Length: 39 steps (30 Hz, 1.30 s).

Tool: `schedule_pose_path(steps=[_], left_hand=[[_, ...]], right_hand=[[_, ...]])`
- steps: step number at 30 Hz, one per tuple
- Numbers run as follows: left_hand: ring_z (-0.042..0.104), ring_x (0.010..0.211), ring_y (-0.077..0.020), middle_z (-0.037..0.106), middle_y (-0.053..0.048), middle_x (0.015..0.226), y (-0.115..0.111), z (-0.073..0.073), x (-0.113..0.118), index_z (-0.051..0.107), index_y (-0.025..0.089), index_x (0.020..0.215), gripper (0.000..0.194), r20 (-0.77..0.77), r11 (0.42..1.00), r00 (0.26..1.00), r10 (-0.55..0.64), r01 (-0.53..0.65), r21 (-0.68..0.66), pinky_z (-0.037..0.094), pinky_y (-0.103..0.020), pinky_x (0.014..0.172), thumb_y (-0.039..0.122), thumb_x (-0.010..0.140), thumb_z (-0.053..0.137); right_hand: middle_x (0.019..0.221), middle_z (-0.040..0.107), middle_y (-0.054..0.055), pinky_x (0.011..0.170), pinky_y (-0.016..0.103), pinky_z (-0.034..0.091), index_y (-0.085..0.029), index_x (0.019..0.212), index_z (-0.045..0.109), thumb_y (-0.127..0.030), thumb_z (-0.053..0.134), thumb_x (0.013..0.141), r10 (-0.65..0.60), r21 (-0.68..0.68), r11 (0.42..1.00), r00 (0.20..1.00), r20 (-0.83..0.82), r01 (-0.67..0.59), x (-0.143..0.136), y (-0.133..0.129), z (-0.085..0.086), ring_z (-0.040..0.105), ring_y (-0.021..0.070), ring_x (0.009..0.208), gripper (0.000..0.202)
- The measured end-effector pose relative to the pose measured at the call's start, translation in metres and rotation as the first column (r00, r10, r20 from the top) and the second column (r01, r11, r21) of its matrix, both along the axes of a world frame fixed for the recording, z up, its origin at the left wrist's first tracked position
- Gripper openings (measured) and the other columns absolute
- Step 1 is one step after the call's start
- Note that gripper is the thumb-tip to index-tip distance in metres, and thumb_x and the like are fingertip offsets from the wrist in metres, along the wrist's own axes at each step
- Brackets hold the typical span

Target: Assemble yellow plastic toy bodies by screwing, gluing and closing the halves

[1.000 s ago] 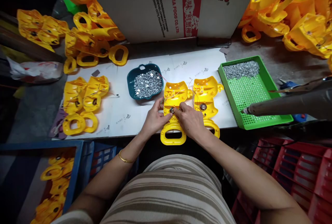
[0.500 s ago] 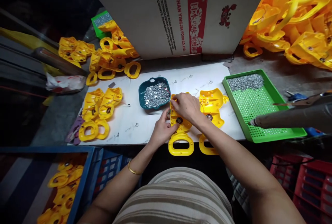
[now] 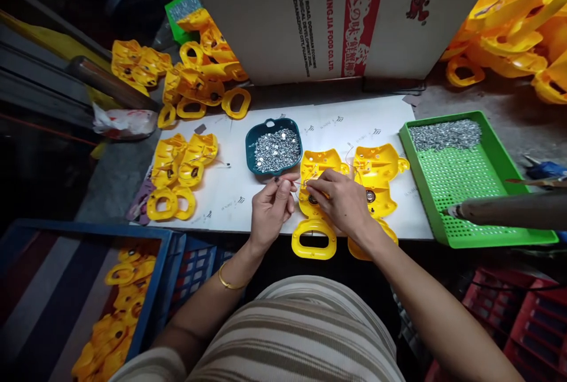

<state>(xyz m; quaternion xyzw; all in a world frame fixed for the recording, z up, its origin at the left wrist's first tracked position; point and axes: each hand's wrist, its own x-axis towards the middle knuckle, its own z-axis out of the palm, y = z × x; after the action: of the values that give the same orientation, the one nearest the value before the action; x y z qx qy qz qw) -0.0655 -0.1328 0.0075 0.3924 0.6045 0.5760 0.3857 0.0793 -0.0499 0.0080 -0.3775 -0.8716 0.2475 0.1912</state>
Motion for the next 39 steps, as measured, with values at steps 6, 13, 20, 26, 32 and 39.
schedule_pose_path(steps=[6,13,20,26,32,39], left_hand=[[0.051,0.061,-0.0079,0.056,0.000,0.077,0.000,0.007,-0.004,0.064,0.019,0.085,0.027,-0.161,0.990,0.979,-0.123,0.132,0.048,0.045,-0.022,0.063,0.036,0.097,0.048],[0.054,0.075,-0.0134,0.057,-0.003,0.080,0.002,0.015,-0.013,0.057,0.017,0.080,0.018,-0.528,0.915,0.789,-0.315,0.399,0.051,0.044,-0.025,0.069,0.020,0.094,0.046],[0.048,0.064,-0.0107,0.052,0.001,0.069,0.005,0.017,-0.015,0.053,0.017,0.073,0.023,-0.471,0.906,0.794,-0.385,0.423,-0.026,0.039,-0.023,0.059,0.024,0.094,0.047],[0.048,0.062,-0.0093,0.057,0.001,0.073,0.004,0.019,-0.010,0.061,0.017,0.084,0.014,-0.642,0.933,0.714,-0.280,0.360,-0.006,0.038,-0.022,0.057,0.022,0.093,0.051],[0.054,0.079,-0.0162,0.065,-0.004,0.087,-0.022,-0.005,-0.012,0.061,0.018,0.094,0.013,-0.767,0.996,0.641,-0.028,0.079,0.030,0.044,-0.029,0.072,0.030,0.092,0.055],[0.053,0.094,-0.0242,0.066,-0.005,0.094,-0.039,-0.024,-0.002,0.066,0.021,0.091,0.033,-0.866,0.975,0.450,-0.218,0.056,-0.216,0.036,-0.041,0.083,0.051,0.077,0.071]], right_hand=[[0.103,0.070,0.006,0.059,0.025,0.048,-0.023,0.114,0.068,-0.024,0.055,0.089,-0.004,-0.113,0.993,0.978,-0.210,-0.021,0.010,-0.002,0.014,0.066,0.0162,0.082,0.028],[0.122,0.061,0.009,0.081,0.028,0.056,-0.023,0.123,0.061,-0.012,0.050,0.090,0.221,-0.017,0.968,0.886,-0.407,-0.249,0.013,-0.006,0.024,0.061,0.0171,0.110,0.037],[0.102,0.068,0.008,0.075,0.025,0.055,-0.018,0.111,0.065,-0.016,0.052,0.092,0.239,0.168,0.966,0.926,-0.292,-0.196,0.016,-0.010,0.008,0.066,0.0141,0.089,0.022],[0.092,0.069,0.009,0.068,0.026,0.053,-0.016,0.100,0.070,-0.017,0.054,0.091,0.032,0.161,0.987,0.955,-0.293,0.016,0.020,-0.016,0.012,0.066,0.0146,0.079,0.018],[0.080,0.074,0.002,0.061,0.024,0.052,-0.019,0.092,0.072,-0.026,0.066,0.085,-0.187,-0.272,0.956,0.941,-0.283,0.108,0.029,-0.024,-0.002,0.067,0.0130,0.066,0.012],[0.086,0.069,0.003,0.064,0.026,0.046,-0.020,0.089,0.073,-0.026,0.064,0.086,-0.123,-0.256,0.962,0.987,-0.105,0.093,0.025,-0.039,-0.009,0.063,0.0134,0.070,0.012]])
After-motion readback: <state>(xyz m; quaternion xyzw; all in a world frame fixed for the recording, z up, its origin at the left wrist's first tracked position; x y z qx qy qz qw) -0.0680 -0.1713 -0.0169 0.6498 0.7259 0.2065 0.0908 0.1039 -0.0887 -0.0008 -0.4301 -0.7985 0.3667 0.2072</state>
